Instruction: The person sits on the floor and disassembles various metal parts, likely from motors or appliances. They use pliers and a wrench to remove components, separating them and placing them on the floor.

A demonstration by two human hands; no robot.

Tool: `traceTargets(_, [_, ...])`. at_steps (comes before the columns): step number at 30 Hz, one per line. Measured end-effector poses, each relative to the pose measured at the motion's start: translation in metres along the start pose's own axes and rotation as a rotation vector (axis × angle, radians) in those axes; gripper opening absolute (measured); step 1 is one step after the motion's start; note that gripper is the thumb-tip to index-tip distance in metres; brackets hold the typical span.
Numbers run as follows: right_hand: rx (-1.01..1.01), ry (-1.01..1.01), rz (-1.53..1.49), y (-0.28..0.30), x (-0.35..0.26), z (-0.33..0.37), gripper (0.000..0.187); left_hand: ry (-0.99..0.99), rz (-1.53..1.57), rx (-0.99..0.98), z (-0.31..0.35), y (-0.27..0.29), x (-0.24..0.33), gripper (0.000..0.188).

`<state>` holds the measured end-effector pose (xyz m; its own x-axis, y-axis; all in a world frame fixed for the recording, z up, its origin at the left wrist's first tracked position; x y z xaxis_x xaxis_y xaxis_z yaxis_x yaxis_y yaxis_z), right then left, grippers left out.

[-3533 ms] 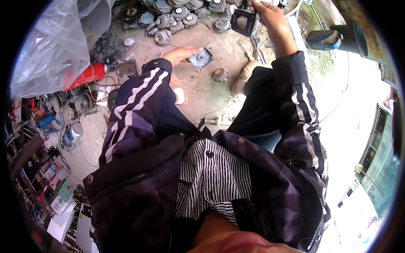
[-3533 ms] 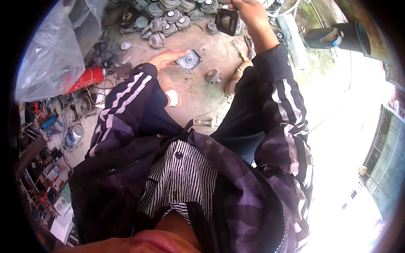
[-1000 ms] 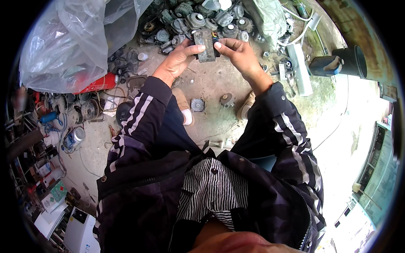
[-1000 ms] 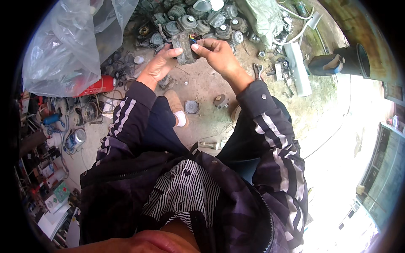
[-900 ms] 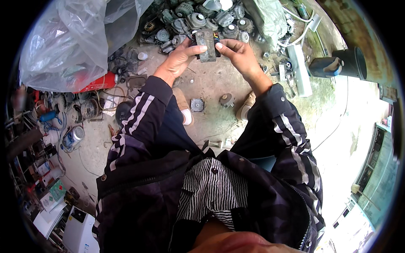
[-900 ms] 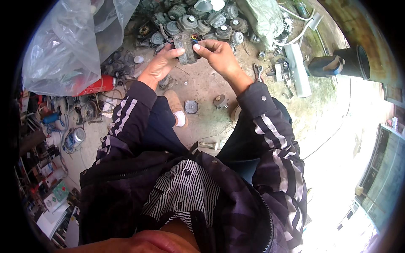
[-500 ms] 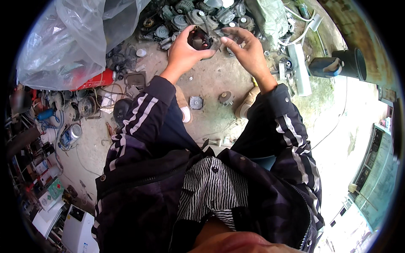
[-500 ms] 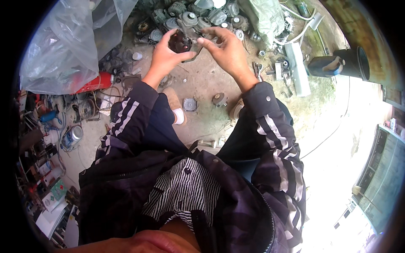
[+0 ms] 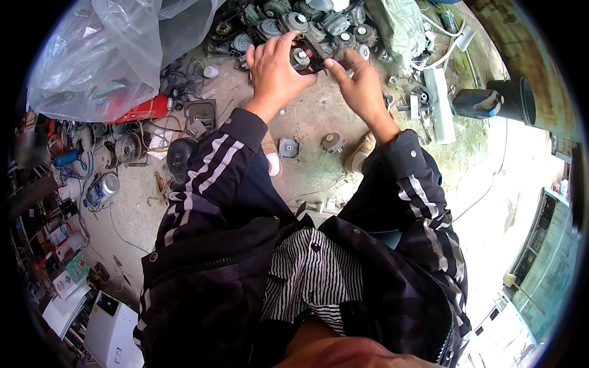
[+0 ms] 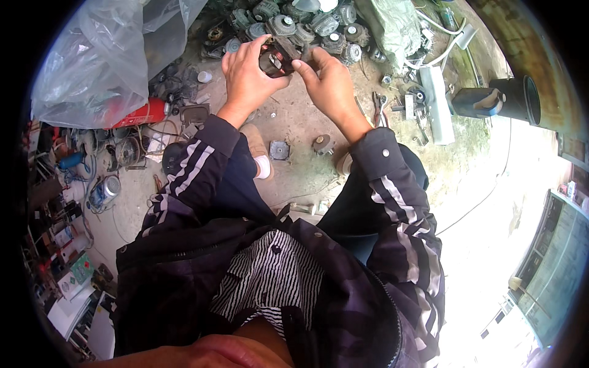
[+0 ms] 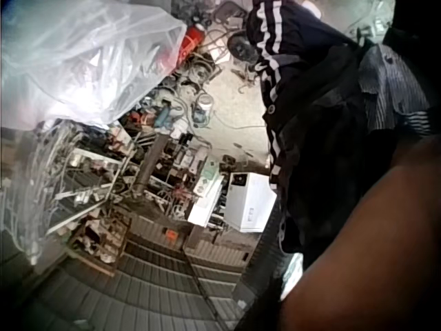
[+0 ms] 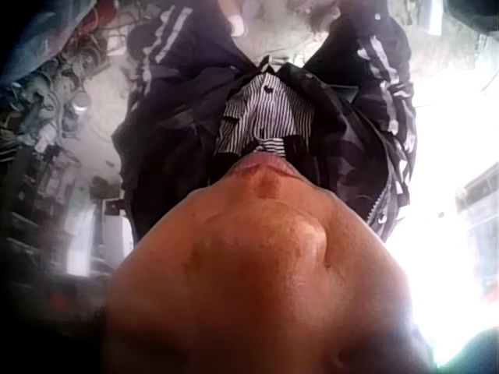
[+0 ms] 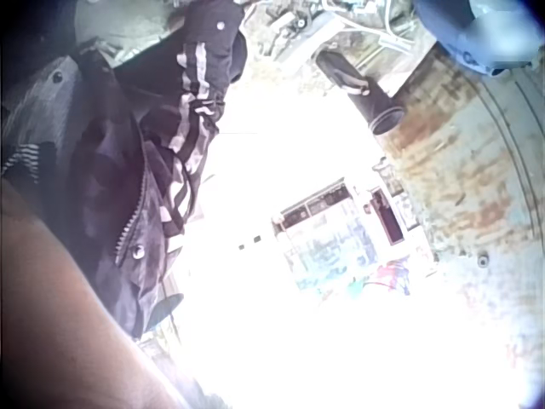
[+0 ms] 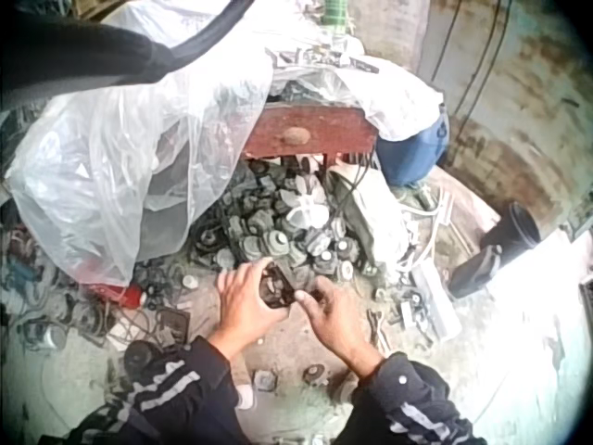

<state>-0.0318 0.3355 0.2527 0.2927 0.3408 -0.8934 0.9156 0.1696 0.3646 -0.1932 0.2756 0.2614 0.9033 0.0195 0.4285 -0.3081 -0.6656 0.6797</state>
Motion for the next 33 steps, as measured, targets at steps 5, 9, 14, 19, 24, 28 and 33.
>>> traceTargets(5, [-0.043,-0.455,-0.451,-0.002,0.015,-0.001,0.018,-0.009,-0.031,0.003,-0.002,0.003,0.001,0.081])
traceTargets(9, [0.001,-0.478,-0.469,-0.004,0.013,0.003,0.016,-0.008,-0.065,0.029,-0.002,0.005,0.003,0.080])
traceTargets(14, [0.090,-0.307,-0.385,-0.011,-0.006,0.013,0.017,-0.005,-0.036,0.059,-0.001,-0.002,0.002,0.079])
traceTargets(19, [0.143,-0.266,-0.316,-0.019,0.002,0.024,0.020,-0.061,-0.063,0.089,0.005,-0.011,0.006,0.078])
traceTargets(24, [-0.012,-0.109,-0.006,-0.011,0.014,0.004,0.025,0.075,-0.094,-0.129,0.010,-0.020,-0.006,0.079])
traceTargets(28, [0.001,-0.128,0.144,-0.005,-0.021,0.000,0.032,0.440,0.163,-0.366,0.008,-0.014,0.005,0.083])
traceTargets(33, [0.020,-0.085,0.163,-0.006,-0.018,0.005,0.027,0.380,0.220,-0.426,0.036,-0.030,-0.002,0.081])
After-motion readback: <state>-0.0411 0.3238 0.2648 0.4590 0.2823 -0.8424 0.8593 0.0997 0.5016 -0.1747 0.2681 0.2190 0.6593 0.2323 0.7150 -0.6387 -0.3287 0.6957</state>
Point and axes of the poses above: each hand's wrist, its own z-axis away from the middle knuckle, its own y-axis out of the back of the hand, x = y × z, the point moved 3 cm from there along -z, towards the middle knuckle, and after that the axes turned 11 degrees about x, right-handed, at the moved point
